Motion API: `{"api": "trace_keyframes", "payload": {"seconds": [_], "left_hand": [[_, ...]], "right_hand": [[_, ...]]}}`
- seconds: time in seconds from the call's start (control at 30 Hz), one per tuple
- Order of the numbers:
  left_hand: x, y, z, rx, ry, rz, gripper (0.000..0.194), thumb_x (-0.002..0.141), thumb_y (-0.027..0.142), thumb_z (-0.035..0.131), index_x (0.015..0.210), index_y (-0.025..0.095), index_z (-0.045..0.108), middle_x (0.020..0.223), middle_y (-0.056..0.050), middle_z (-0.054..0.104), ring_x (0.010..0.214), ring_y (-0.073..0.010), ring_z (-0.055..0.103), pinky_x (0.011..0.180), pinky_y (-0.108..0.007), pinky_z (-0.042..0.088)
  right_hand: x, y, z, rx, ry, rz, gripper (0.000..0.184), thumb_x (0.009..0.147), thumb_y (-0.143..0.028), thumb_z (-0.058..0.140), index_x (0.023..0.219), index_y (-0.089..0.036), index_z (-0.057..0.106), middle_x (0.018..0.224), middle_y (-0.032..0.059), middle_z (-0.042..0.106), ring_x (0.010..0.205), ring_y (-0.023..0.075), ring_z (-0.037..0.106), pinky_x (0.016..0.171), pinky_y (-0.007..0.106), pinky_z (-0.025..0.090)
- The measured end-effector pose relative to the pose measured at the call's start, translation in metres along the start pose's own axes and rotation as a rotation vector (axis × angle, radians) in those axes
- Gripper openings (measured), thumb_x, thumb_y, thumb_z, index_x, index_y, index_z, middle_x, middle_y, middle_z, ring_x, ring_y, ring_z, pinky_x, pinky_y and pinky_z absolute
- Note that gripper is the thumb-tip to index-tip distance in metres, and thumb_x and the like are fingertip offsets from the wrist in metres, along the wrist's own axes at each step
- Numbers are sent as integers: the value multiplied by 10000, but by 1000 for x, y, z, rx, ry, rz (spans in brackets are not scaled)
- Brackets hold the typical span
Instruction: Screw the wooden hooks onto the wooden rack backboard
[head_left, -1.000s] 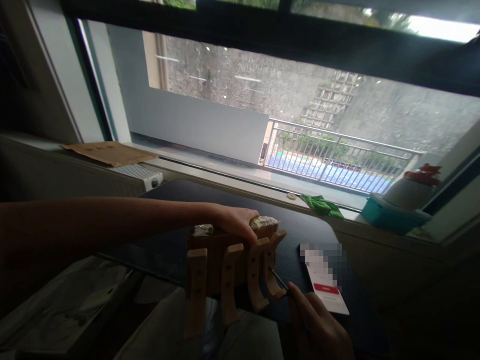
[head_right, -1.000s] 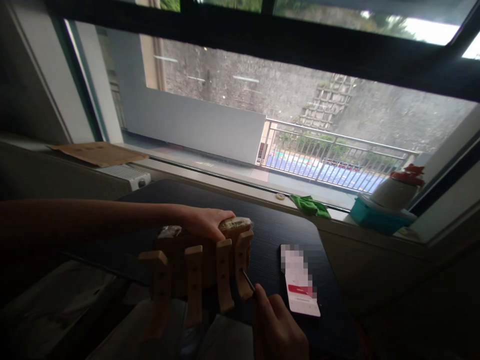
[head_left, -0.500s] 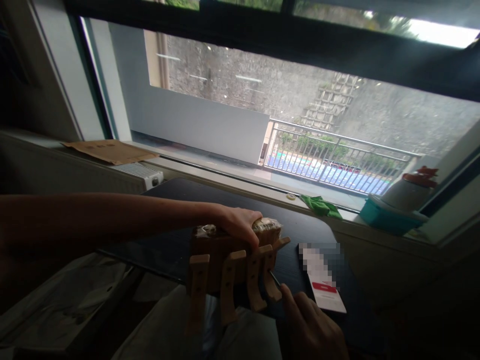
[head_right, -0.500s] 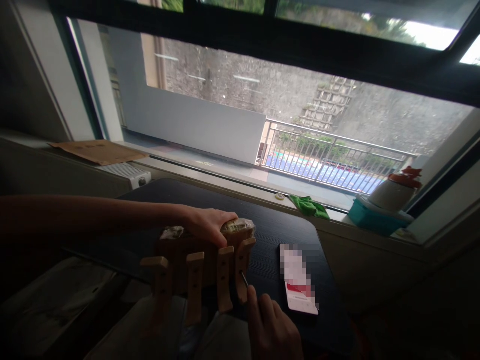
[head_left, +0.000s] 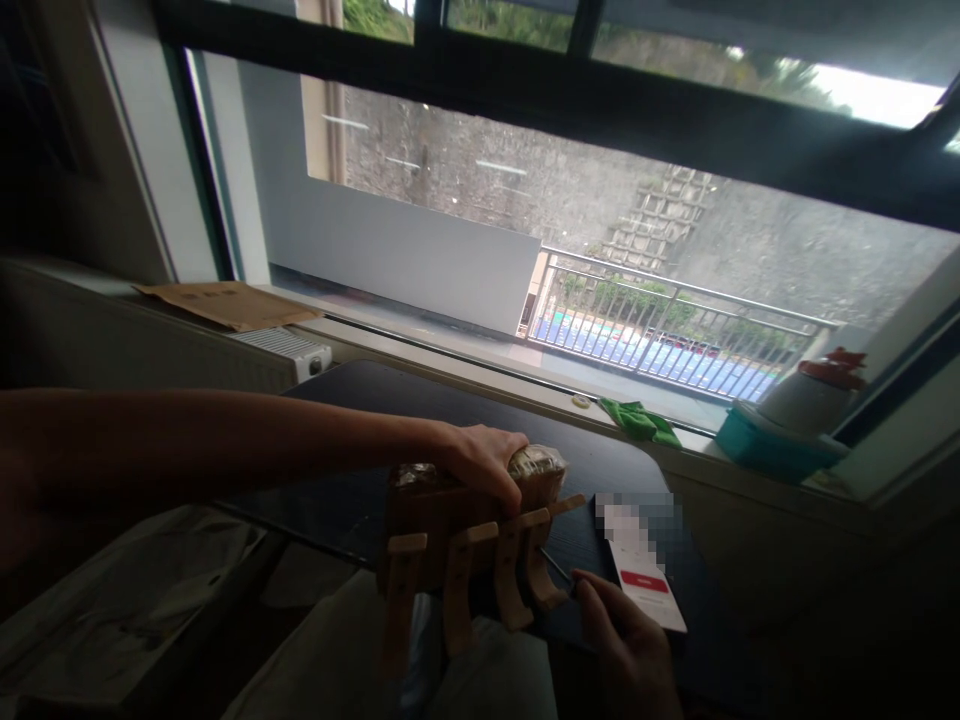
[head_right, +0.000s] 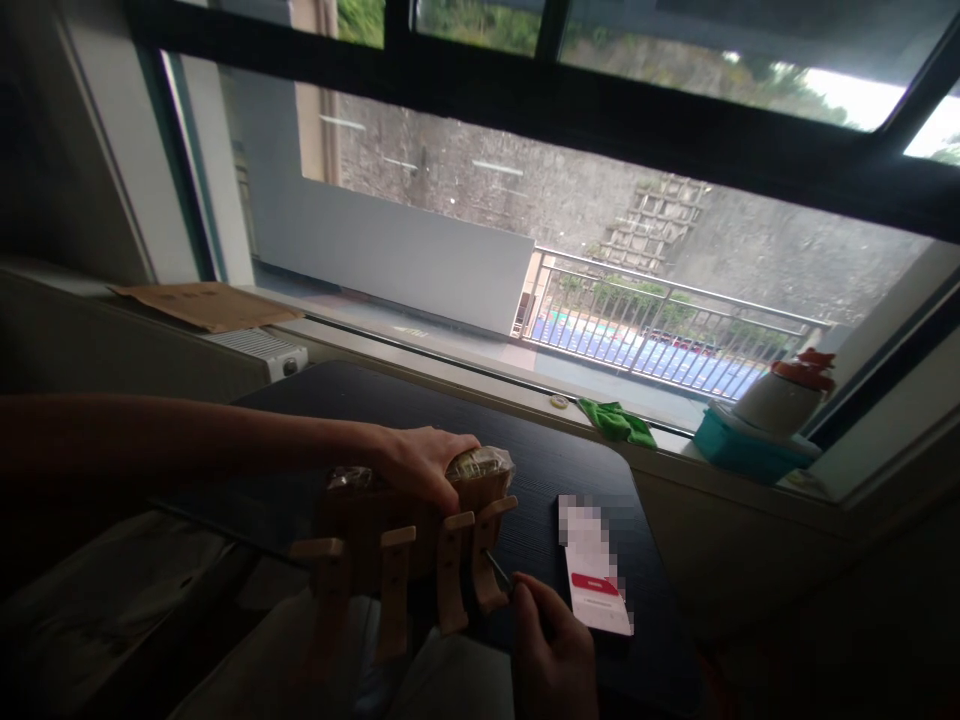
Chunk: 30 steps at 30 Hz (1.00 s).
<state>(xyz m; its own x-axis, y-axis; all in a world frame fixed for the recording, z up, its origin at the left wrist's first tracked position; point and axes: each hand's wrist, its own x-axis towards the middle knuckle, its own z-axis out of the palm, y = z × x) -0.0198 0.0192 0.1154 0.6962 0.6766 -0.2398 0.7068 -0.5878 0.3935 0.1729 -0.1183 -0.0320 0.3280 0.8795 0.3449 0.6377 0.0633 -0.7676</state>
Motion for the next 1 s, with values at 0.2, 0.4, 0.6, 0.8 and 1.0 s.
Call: {"api": "trace_keyframes", "payload": {"seconds": [0.2, 0.4, 0.6, 0.8, 1.0], "left_hand": [[3, -2, 0, 8, 16, -19, 694, 522, 505, 645, 1126, 217, 460, 976, -30, 605, 849, -237, 577, 655, -282, 472], [5, -4, -3, 2, -9, -6, 652, 540, 505, 631, 1104, 219, 471, 1001, -31, 589, 873, -237, 560, 657, -277, 465], [1, -1, -5, -19, -32, -2, 670, 556, 490, 613, 1142, 210, 452, 1031, -30, 580, 871, -219, 552, 654, -251, 460], [-1, 0, 0, -42, -27, -24, 665, 528, 490, 629, 1114, 217, 473, 1012, -23, 582, 880, -229, 554, 675, -262, 457], [9, -8, -12, -92, -109, -34, 699, 536, 480, 620, 1154, 213, 431, 1061, -32, 580, 909, -230, 569, 714, -271, 481]], "right_hand": [[4, 8, -9, -281, 0, -301, 284, 797, -390, 469, 931, -188, 617, 769, 37, 664, 653, 157, 628, 522, 203, 476], [12, 4, -26, -809, -38, -922, 325, 813, -75, 353, 1076, -122, 537, 698, 34, 586, 556, 119, 566, 424, 191, 375], [7, -4, -16, -575, -123, -645, 274, 858, -168, 360, 997, -149, 595, 705, 42, 622, 542, 119, 580, 424, 185, 390], [5, -6, -13, -37, -253, -90, 343, 822, -400, 455, 905, -145, 668, 816, 60, 694, 769, 188, 643, 643, 223, 496], [11, -9, -16, -604, -57, -597, 287, 842, -240, 429, 1081, -187, 578, 736, 26, 630, 547, 111, 586, 424, 187, 368]]}}
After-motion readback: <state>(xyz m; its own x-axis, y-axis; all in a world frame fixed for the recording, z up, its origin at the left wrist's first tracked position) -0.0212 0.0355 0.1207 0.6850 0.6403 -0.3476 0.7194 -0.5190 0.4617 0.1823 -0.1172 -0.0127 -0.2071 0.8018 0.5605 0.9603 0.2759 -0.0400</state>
